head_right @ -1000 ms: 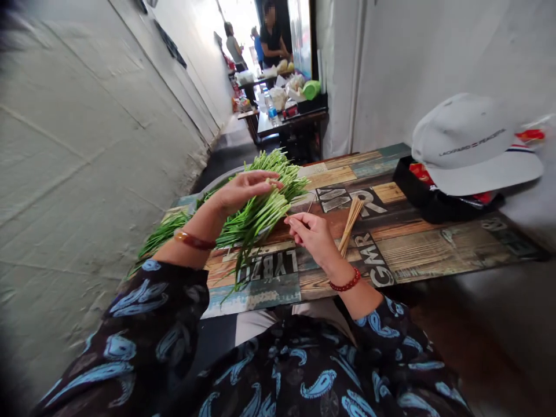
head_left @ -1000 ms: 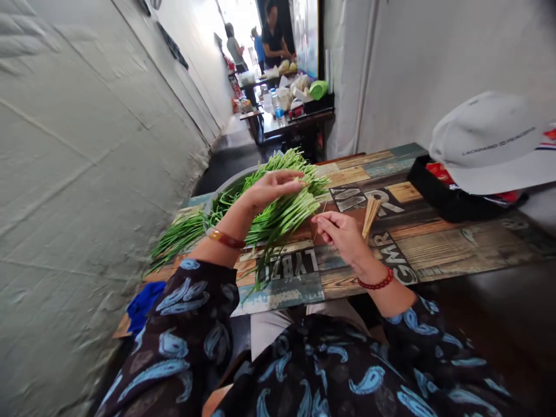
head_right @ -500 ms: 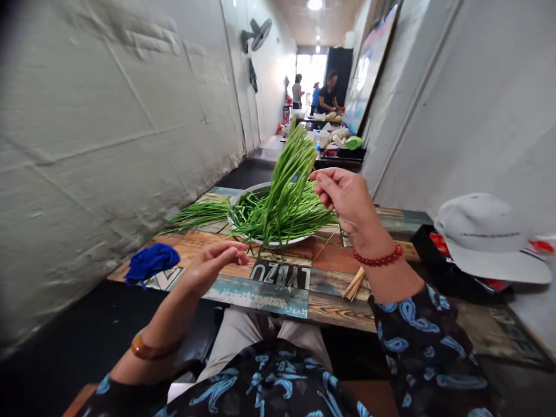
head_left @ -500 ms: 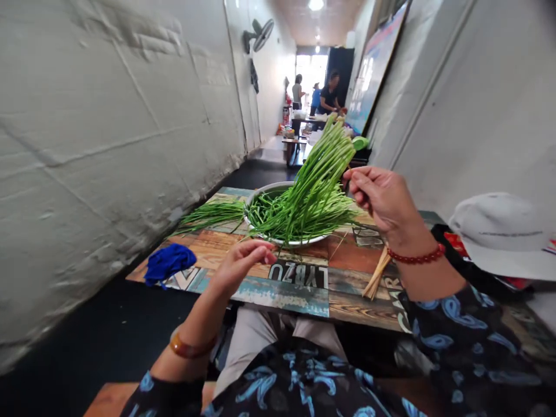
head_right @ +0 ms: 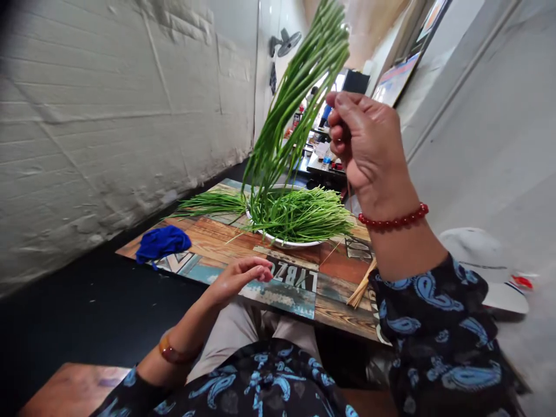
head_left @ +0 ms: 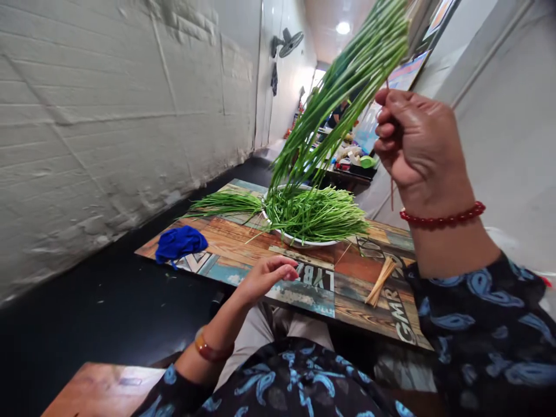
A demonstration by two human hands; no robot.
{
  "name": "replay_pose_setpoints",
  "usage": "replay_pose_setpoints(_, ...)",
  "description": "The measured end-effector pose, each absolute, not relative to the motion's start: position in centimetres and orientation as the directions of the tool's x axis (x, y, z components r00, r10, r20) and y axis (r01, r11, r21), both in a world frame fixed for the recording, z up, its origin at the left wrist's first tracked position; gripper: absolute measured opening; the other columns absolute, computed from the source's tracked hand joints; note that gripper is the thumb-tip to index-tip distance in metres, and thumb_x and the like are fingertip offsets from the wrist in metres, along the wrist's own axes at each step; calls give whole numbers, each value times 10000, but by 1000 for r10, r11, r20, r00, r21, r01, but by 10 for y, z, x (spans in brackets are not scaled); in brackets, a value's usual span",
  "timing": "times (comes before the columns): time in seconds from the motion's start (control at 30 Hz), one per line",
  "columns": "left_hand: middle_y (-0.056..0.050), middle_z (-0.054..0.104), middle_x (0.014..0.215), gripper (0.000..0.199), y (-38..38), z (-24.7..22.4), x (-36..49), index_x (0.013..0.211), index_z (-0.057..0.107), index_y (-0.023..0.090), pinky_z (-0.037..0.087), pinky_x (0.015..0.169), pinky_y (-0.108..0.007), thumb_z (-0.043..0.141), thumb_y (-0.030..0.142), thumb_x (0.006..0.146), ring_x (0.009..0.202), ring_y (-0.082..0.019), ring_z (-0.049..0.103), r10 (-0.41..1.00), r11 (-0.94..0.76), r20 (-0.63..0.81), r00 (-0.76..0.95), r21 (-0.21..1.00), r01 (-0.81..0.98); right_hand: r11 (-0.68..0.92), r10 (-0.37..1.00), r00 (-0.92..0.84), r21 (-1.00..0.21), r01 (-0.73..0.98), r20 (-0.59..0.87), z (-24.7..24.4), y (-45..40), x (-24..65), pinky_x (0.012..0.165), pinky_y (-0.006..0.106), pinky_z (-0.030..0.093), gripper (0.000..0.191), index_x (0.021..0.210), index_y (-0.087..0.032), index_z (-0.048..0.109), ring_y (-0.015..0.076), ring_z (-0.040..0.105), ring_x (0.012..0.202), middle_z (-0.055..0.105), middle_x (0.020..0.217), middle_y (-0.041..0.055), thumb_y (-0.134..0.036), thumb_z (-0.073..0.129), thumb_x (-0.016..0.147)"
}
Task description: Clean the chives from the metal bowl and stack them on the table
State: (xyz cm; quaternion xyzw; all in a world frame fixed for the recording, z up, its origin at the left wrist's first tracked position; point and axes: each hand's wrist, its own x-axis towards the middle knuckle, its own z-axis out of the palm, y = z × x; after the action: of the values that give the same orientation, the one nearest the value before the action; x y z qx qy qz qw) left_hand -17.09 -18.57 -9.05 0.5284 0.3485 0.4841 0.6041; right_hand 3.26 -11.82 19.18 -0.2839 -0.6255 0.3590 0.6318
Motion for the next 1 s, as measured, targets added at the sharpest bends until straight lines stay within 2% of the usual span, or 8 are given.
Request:
replay_pose_setpoints(0.17, -106, 789, 975, 429, -189, -56, -164, 1047, 763, 155, 520, 861, -325, 795, 490, 781, 919, -219, 716, 963, -153, 211, 166, 939, -308, 513, 842, -5, -803, -304, 540, 164, -123, 2, 441, 174, 376, 83, 817, -225, 670, 67, 477, 549, 549, 699, -40, -203, 670, 897)
replay_pose_setpoints(0.3, -117, 772, 1042, 463, -178, -40, -150, 1103, 749, 164, 527, 843, -316, 781, 508, 794, 941, -214, 710, 952, -177, 257, 163, 903, -392, 412, 903, 49, -830, -376, 426, 93, -122, -7, 512, 176, 442, 107, 896, -239, 644, 68, 539, 607, 594, 751, -50, -330, 695, 877)
replay_pose_setpoints(0.43, -95, 753, 945, 497, -168, -61, -125, 1070, 731, 155, 543, 732, -307, 808, 529, 751, 788, -179, 695, 940, 72, 87, 331, 895, -440, 189, 981, 118, -855, -484, 151, 6, -122, -2, 523, 175, 458, 170, 893, -233, 647, 75, 550, 600, 596, 708, -53, -336, 746, 801)
replay_pose_setpoints(0.57, -74, 751, 890, 515, -166, -94, -107, 1016, 723, 140, 528, 682, -275, 860, 510, 684, 719, -158, 682, 931, 198, -76, 358, 928, -316, 56, 989, 143, -834, -550, -28, -56, -128, 19, 473, 167, 413, 259, 831, -219, 647, 74, 517, 567, 605, 681, -51, -326, 832, 685)
replay_pose_setpoints(0.7, -79, 765, 921, 479, -162, -109, -98, 1029, 739, 139, 528, 694, -264, 851, 475, 707, 731, -149, 672, 935, 222, -142, 325, 949, -223, 10, 983, 158, -828, -560, -95, -89, -136, 43, 463, 168, 406, 325, 828, -209, 676, 80, 540, 586, 636, 706, -36, -386, 863, 630)
replay_pose_setpoints(0.87, -90, 765, 968, 561, -156, -122, -70, 1060, 732, 138, 546, 736, -269, 863, 522, 673, 773, -150, 689, 917, 306, -205, 342, 912, -272, -51, 973, 165, -852, -521, -159, -117, -141, 62, 440, 184, 397, 350, 806, -199, 705, 84, 519, 551, 635, 689, -30, -418, 877, 594)
replay_pose_setpoints(0.93, -86, 757, 964, 596, -157, -126, -58, 1079, 706, 142, 557, 710, -276, 858, 546, 668, 760, -158, 704, 900, 351, -243, 361, 896, -273, -57, 972, 173, -872, -486, -161, -125, -141, 68, 443, 189, 392, 310, 789, -196, 715, 78, 496, 541, 632, 690, -30, -408, 865, 619)
replay_pose_setpoints(1.0, -63, 741, 883, 593, -157, -127, -48, 1074, 677, 147, 543, 610, -263, 825, 578, 694, 664, -151, 695, 882, 389, -278, 381, 885, -255, -52, 972, 181, -894, -445, -147, -130, -140, 73, 474, 202, 416, 271, 782, -200, 729, 86, 512, 569, 657, 731, -18, -394, 853, 639)
